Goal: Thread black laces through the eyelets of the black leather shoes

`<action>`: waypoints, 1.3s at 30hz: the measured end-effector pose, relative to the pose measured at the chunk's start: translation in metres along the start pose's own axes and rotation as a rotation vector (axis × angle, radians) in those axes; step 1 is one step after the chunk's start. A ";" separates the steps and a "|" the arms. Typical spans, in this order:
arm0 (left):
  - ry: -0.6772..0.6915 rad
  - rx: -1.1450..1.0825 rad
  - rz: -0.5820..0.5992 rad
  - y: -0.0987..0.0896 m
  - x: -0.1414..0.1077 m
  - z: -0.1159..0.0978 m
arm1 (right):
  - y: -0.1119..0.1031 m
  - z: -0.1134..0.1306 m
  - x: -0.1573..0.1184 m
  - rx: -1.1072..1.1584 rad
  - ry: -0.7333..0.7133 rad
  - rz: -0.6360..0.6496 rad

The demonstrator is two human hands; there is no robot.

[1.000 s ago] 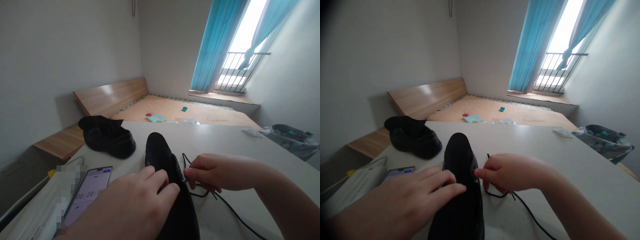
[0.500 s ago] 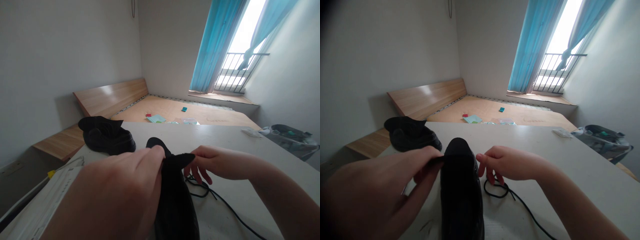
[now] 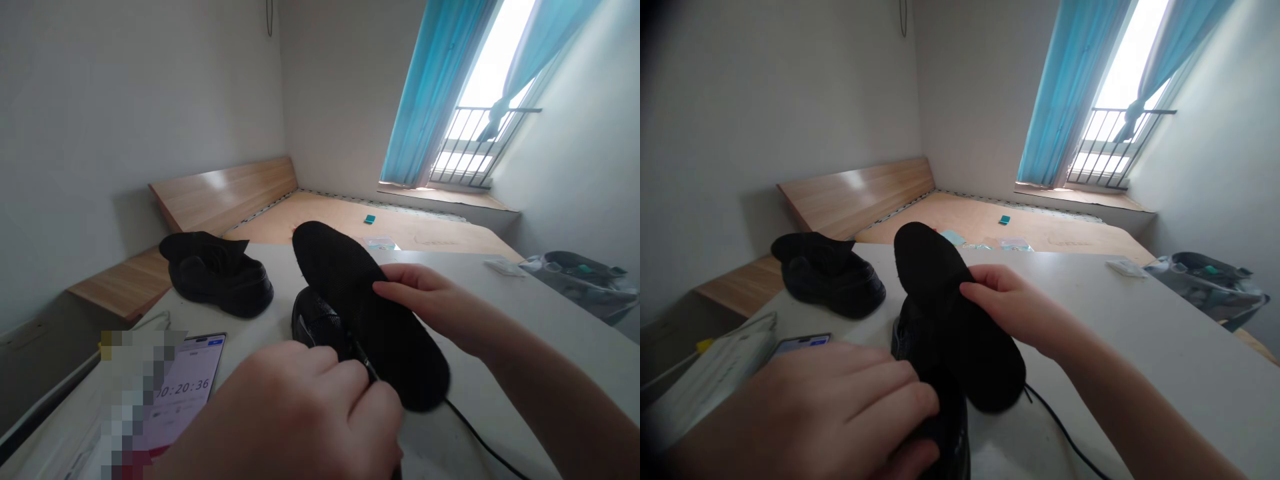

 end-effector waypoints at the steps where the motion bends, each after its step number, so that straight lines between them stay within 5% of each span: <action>1: -0.039 -0.032 0.021 0.003 0.000 0.007 | -0.003 0.000 0.001 -0.009 -0.009 -0.008; 5: -0.277 0.027 0.174 0.015 -0.004 0.039 | -0.006 -0.006 0.005 -0.037 0.028 0.044; 10: -0.322 0.096 0.411 0.028 -0.004 0.049 | -0.002 -0.029 0.011 -0.429 0.200 0.193; 17: -0.258 0.109 0.323 0.028 -0.002 0.042 | -0.001 -0.030 0.016 -0.607 0.138 0.131; 23: -0.242 0.034 0.244 0.034 0.002 0.036 | 0.008 -0.008 0.010 -0.623 -0.114 -0.003; 31: -0.273 0.046 0.346 0.041 0.012 0.038 | 0.008 -0.009 0.017 -0.520 -0.241 -0.085; 39: -0.254 -0.033 0.257 0.045 0.014 0.041 | 0.025 -0.003 0.003 -0.726 -0.163 0.160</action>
Point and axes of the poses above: each hand's wrist, its own x-axis towards the middle knuckle, its own y-axis out of the palm, z = x × y, the point moved 7 cm from there along x, towards the middle knuckle, and after that the axes turned 5 degrees about z, right-handed, at the moved point
